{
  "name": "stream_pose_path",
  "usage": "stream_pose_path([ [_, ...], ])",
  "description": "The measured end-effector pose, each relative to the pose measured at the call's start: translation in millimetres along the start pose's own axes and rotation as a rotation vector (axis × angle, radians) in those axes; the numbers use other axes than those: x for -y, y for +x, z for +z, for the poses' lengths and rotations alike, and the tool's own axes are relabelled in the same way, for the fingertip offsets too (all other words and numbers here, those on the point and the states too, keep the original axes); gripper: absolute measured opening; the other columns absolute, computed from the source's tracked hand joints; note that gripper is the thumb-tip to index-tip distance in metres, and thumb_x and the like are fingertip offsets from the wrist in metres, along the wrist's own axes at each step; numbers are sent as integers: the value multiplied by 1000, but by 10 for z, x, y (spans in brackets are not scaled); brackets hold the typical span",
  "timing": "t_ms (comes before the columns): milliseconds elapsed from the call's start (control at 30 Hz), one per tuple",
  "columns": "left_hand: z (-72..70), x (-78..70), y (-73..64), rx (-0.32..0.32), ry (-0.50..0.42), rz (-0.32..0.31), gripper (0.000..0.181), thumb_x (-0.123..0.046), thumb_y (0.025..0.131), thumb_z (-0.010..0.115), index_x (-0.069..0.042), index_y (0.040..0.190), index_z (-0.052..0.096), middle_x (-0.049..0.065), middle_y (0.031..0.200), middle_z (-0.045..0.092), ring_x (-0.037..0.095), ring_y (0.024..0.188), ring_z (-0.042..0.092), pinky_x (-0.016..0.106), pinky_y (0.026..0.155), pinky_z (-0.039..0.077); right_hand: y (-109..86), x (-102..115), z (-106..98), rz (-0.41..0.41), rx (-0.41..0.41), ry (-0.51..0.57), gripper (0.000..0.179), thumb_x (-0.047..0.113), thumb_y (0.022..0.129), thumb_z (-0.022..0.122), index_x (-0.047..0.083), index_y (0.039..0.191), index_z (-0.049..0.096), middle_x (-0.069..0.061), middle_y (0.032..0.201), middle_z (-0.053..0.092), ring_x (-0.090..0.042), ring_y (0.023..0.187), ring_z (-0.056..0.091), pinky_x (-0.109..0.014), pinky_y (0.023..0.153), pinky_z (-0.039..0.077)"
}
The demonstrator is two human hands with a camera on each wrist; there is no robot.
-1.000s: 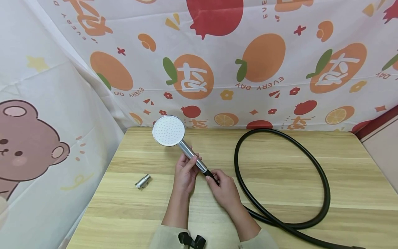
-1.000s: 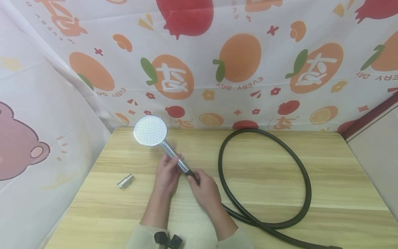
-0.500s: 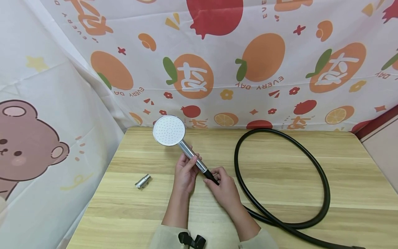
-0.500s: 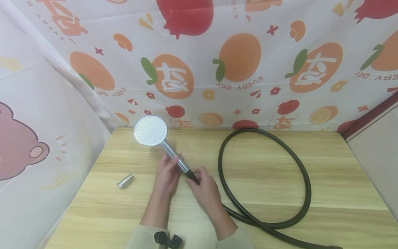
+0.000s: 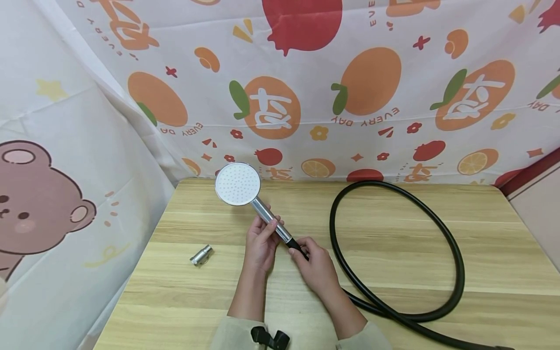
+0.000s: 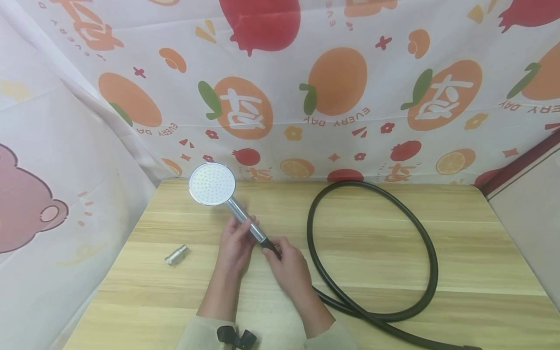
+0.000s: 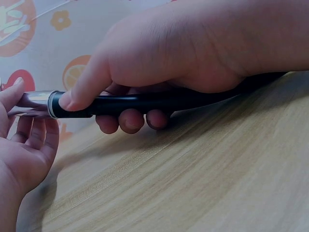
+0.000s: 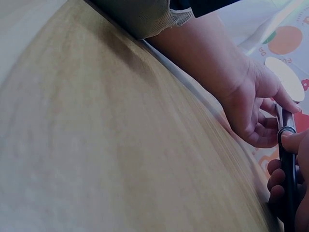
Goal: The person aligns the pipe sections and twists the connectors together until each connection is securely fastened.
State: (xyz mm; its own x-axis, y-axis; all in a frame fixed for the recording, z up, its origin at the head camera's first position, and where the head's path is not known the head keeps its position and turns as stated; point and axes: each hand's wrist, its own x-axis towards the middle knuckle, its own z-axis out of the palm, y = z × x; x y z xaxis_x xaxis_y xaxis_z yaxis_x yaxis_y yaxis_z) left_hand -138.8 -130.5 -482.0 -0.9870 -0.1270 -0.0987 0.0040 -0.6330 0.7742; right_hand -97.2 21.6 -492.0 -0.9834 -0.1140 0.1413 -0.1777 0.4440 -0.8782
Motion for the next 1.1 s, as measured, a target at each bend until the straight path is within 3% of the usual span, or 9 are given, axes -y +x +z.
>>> stream_pose_path([
  [267,6,-7,-10,-6,20,-1,44,0,95,60,-13,137,52,-2,95,66,10,86,67,26,74,56,-7,24,-14,4,35,5,29,37,99,59,16,116,69,8,76,60,-7,61,50,-23,56,45],
  [467,1,-7,-14,2,23,-3,42,0,95,60,-16,134,54,-2,96,65,10,87,67,26,75,57,4,20,2,19,11,35,36,32,89,74,15,118,61,7,78,66,-7,65,56,-23,59,46],
  [667,-1,-4,-13,1,38,6,45,-1,95,61,-16,136,53,-2,98,64,11,88,67,26,75,57,6,13,6,19,-25,69,30,24,82,80,16,103,60,8,75,66,-7,65,56,-22,59,45],
  [967,3,-2,-9,-2,30,8,57,1,95,60,-3,147,38,-2,97,65,10,87,67,26,76,57,-4,5,3,7,-13,17,20,31,91,71,17,104,66,7,80,67,-7,65,54,-22,58,45],
  [1100,0,-3,-9,-5,18,4,53,0,94,61,-5,144,43,-1,96,66,10,86,67,26,76,58,-4,5,-1,-9,18,-29,24,36,97,62,16,110,69,8,78,63,-6,63,51,-22,57,45],
])
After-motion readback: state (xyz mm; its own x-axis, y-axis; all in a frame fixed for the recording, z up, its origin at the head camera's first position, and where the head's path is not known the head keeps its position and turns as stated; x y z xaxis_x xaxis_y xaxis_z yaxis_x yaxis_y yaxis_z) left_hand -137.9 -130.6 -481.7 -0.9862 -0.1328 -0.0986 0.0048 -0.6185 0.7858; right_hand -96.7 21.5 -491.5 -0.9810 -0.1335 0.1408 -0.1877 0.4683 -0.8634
